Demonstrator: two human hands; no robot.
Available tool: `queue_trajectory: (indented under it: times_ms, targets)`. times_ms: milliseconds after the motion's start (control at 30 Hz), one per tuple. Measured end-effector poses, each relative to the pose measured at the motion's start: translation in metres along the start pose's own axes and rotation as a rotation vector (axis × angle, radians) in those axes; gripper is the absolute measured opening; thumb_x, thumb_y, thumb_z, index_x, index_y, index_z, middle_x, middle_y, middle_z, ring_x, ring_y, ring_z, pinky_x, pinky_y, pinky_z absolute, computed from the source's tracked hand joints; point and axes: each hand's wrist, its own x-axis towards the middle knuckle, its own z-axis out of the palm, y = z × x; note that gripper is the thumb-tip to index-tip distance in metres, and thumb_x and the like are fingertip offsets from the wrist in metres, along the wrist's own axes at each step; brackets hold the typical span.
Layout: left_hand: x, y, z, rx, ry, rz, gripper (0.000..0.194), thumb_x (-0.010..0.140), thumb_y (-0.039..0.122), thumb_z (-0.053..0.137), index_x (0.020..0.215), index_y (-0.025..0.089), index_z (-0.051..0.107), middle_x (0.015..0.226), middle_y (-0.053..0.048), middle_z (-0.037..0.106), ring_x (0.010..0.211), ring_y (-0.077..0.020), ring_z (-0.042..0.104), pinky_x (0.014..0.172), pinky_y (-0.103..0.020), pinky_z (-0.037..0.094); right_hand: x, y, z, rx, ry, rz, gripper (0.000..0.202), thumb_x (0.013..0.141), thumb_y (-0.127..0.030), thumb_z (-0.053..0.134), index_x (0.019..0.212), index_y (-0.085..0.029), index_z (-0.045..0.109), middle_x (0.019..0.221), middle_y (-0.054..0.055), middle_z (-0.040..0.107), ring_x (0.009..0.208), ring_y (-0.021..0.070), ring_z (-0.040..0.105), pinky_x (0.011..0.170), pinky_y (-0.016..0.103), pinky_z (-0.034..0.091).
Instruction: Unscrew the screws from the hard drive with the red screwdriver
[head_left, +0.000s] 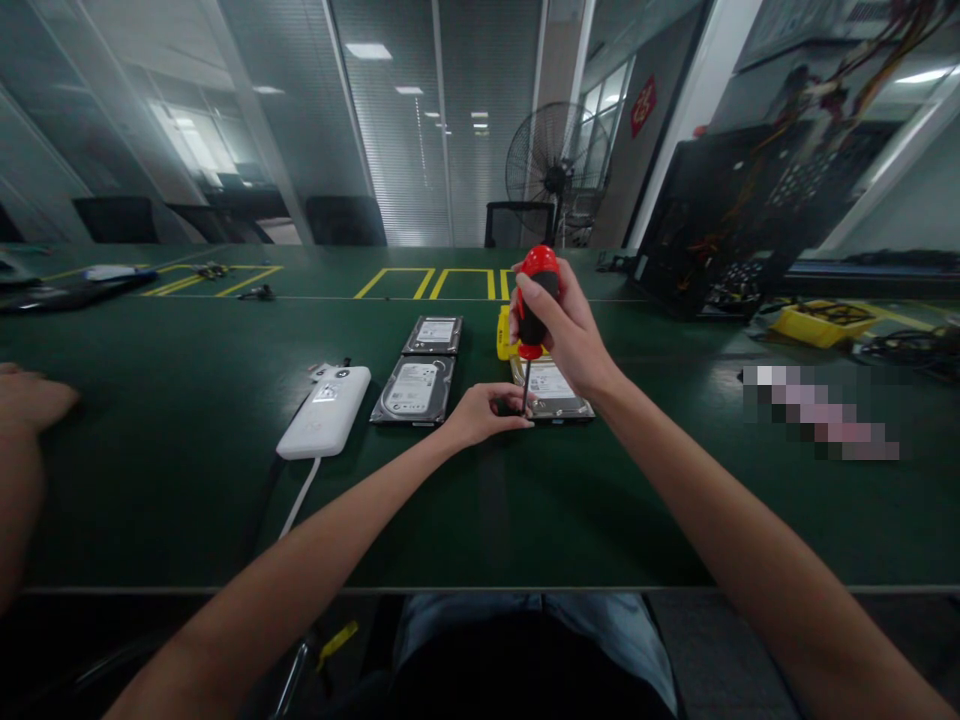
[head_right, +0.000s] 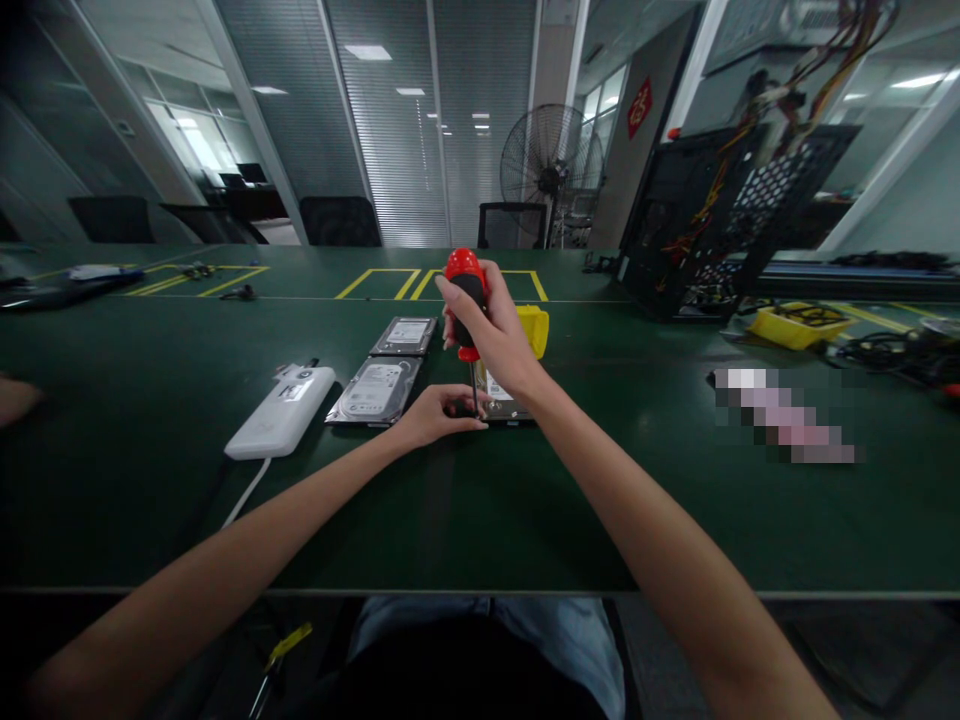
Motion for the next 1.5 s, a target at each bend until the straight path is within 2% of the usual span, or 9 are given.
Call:
queue_trajectory:
  times_ms: [233,467,633,700,833,933,1167,1333,1500]
  targets:
    - [0.0,0.001,-0.001,-0.004,-0.007,-0.002,0.041,0.071,0.032,0.07,0.109,0.016,0.063,0.087,-0.004,0.069,0.081,-0.0143,0.06,0.063,-0.024,0.037,0.001,0.002,0.001,-0.039,0.016,0.003,0.037,0.081,-0.053,0.051,0.103,-0.027,0.037,0.082,0.0,0.051,0.061,0.0106,0.053,0.061,0.032,0.05]
    - [-0.001,0.007,-0.001,-0.005,0.013,-0.071,0.04,0.068,0.03,0.072,0.105,0.014,0.066,0.086,-0.004,0.067,0.079,-0.0141,0.058,0.064,-0.024,0.037,0.006,0.015,-0.005,-0.11,0.152,-0.022,0.045,0.079,-0.058,0.051,0.107,-0.029,0.031,0.074,-0.001,0.049,0.061,0.0132,0.056,0.053,0.03,0.05]
    - [0.0,0.003,0.0,-0.036,0.016,-0.07,0.042,0.068,0.03,0.072,0.105,0.014,0.065,0.087,-0.004,0.067,0.078,-0.0134,0.058,0.066,-0.025,0.038,0.006,0.019,-0.007,-0.136,0.225,-0.034,0.05,0.078,-0.058,0.053,0.111,-0.031,0.027,0.079,0.0,0.048,0.066,0.0148,0.058,0.05,0.029,0.048]
    - [0.0,0.001,0.0,-0.032,0.019,-0.064,0.041,0.067,0.03,0.072,0.105,0.015,0.066,0.087,-0.004,0.067,0.078,-0.0134,0.058,0.065,-0.025,0.038,0.005,0.016,-0.006,-0.124,0.206,-0.035,0.05,0.079,-0.06,0.05,0.113,-0.032,0.027,0.082,0.001,0.049,0.068,0.0147,0.059,0.051,0.029,0.048]
    - [0.001,-0.002,0.001,-0.029,0.013,-0.048,0.041,0.068,0.031,0.072,0.105,0.015,0.066,0.085,-0.004,0.067,0.077,-0.0136,0.058,0.065,-0.025,0.039,0.005,0.008,-0.003,-0.068,0.086,-0.022,0.047,0.082,-0.064,0.038,0.116,-0.033,0.03,0.087,0.002,0.05,0.076,0.016,0.06,0.055,0.031,0.051]
    - [0.001,-0.002,0.0,-0.027,0.006,-0.032,0.04,0.069,0.031,0.072,0.105,0.016,0.066,0.085,-0.003,0.067,0.078,-0.0136,0.059,0.064,-0.025,0.038,0.005,0.004,-0.002,-0.054,0.039,-0.021,0.045,0.083,-0.064,0.038,0.113,-0.031,0.034,0.088,0.003,0.051,0.081,0.0172,0.06,0.059,0.034,0.052]
    - [0.002,0.002,0.0,-0.068,0.012,-0.044,0.036,0.068,0.027,0.073,0.101,0.014,0.067,0.08,-0.003,0.067,0.072,-0.0119,0.058,0.065,-0.025,0.039,0.006,0.008,-0.006,-0.057,0.1,-0.041,0.047,0.079,-0.055,0.054,0.112,-0.03,0.032,0.09,0.001,0.052,0.076,0.0147,0.059,0.067,0.036,0.054]
    - [0.001,0.004,-0.001,-0.076,0.008,-0.062,0.037,0.067,0.026,0.073,0.102,0.014,0.067,0.08,-0.003,0.067,0.072,-0.0121,0.058,0.067,-0.026,0.042,0.005,0.011,-0.007,-0.083,0.097,-0.04,0.046,0.08,-0.055,0.053,0.114,-0.032,0.031,0.09,0.001,0.053,0.077,0.0163,0.06,0.067,0.037,0.053]
    - [0.0,0.005,-0.002,-0.068,-0.025,-0.043,0.036,0.066,0.026,0.073,0.1,0.012,0.068,0.079,-0.003,0.066,0.069,-0.0109,0.056,0.065,-0.025,0.042,0.0,0.006,-0.005,-0.118,0.101,-0.063,0.043,0.082,-0.053,0.05,0.116,-0.031,0.034,0.08,0.0,0.053,0.075,0.0169,0.06,0.067,0.038,0.054]
